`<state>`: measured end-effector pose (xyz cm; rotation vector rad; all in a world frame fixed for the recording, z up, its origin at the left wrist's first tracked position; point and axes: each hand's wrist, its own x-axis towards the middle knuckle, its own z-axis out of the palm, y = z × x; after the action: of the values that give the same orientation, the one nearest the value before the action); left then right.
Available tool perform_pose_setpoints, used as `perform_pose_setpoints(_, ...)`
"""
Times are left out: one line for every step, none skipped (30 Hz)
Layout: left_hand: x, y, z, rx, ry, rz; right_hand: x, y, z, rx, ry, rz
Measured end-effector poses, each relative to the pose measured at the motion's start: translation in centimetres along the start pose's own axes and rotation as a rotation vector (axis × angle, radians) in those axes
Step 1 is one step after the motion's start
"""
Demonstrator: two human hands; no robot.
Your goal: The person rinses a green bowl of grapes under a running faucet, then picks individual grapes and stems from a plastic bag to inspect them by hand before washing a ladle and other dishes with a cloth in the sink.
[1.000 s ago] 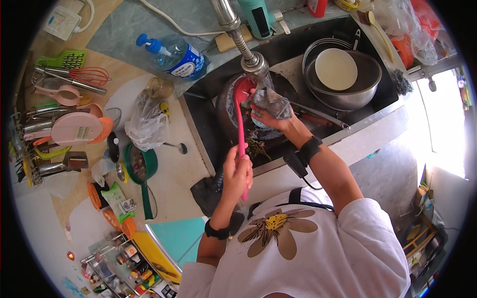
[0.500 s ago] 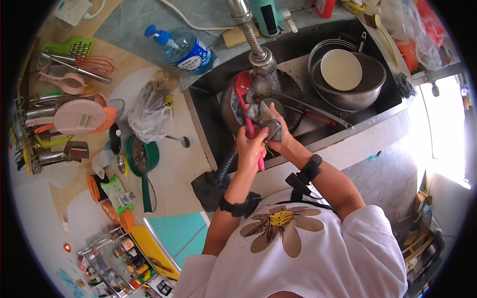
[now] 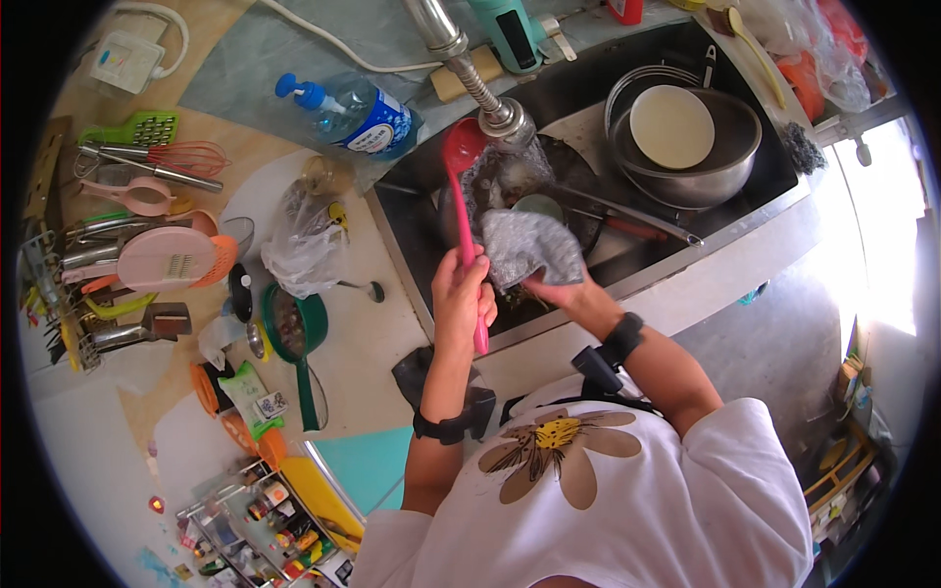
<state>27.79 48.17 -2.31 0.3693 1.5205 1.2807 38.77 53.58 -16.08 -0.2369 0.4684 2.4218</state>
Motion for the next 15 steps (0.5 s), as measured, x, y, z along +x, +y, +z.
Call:
perform_pose_setpoints(-0.1, 0.1, -0.4, 0.015, 0.005, 0.001, -0.3, -1.0, 0.4, -0.292, 0.030, -0.114)
perform_pose_setpoints(-0.5, 0.2, -0.6, 0.090, 0.043, 0.008, -0.5, -1.8, 1.6, -0.119, 0.027, -0.092)
perform_pose_setpoints(-0.8, 0.3, -0.8, 0.091, 0.045, 0.008, -0.8, -2.9, 3.0, 0.052, 0.026, -0.078)
perform_pose_setpoints(-1.2, 0.4, -1.1, 0.059, 0.027, -0.001, -0.9, -4.0, 3.3, 0.038, -0.023, -0.076)
perform_pose_setpoints(-1.6, 0.4, -1.3, 0.024, 0.006, -0.012, -1.5, -4.5, 4.5, 0.036, -0.068, -0.066)
perform_pose_setpoints(-2.0, 0.8, -1.7, -0.009, -0.064, -0.065, -0.8, -4.9, 4.3, 0.053, -0.010, -0.099)
perform_pose_setpoints(-2.4, 0.8, -1.9, -0.009, -0.074, -0.071, -0.2, -5.6, 3.8, 0.071, 0.049, -0.142)
perform_pose_setpoints(-2.7, 0.8, -2.1, -0.092, -0.171, -0.139, 0.6, -6.1, 3.3, 0.072, 0.051, -0.151)
perform_pose_setpoints(-2.9, 0.8, -2.0, -0.176, -0.268, -0.208, 1.6, -6.2, 2.8, 0.091, -0.011, -0.151)
perform_pose_setpoints(-3.4, 1.2, -1.2, -0.168, -0.253, -0.266, 2.3, -5.9, 2.6, 0.111, -0.073, -0.147)
perform_pose_setpoints(-3.6, 1.1, -1.0, -0.170, -0.248, -0.269, 2.2, -4.8, 4.0, 0.113, -0.069, -0.144)
perform_pose_setpoints(-3.8, 0.9, -0.8, -0.195, -0.273, -0.317, 1.6, -3.4, 6.4, -0.167, -0.029, -0.299)
perform_pose_setpoints(-4.0, 0.8, -0.3, -0.215, -0.304, -0.364, 2.3, -3.1, 6.4, -0.195, 0.029, -0.328)
perform_pose_setpoints(-4.2, 0.7, 0.4, -0.224, -0.278, -0.375, 3.1, -2.7, 6.4, -0.225, 0.089, -0.352)
perform_pose_setpoints(-4.1, 0.5, 0.6, -0.223, -0.275, -0.377, 3.9, -2.3, 6.3, -0.255, 0.151, -0.373)
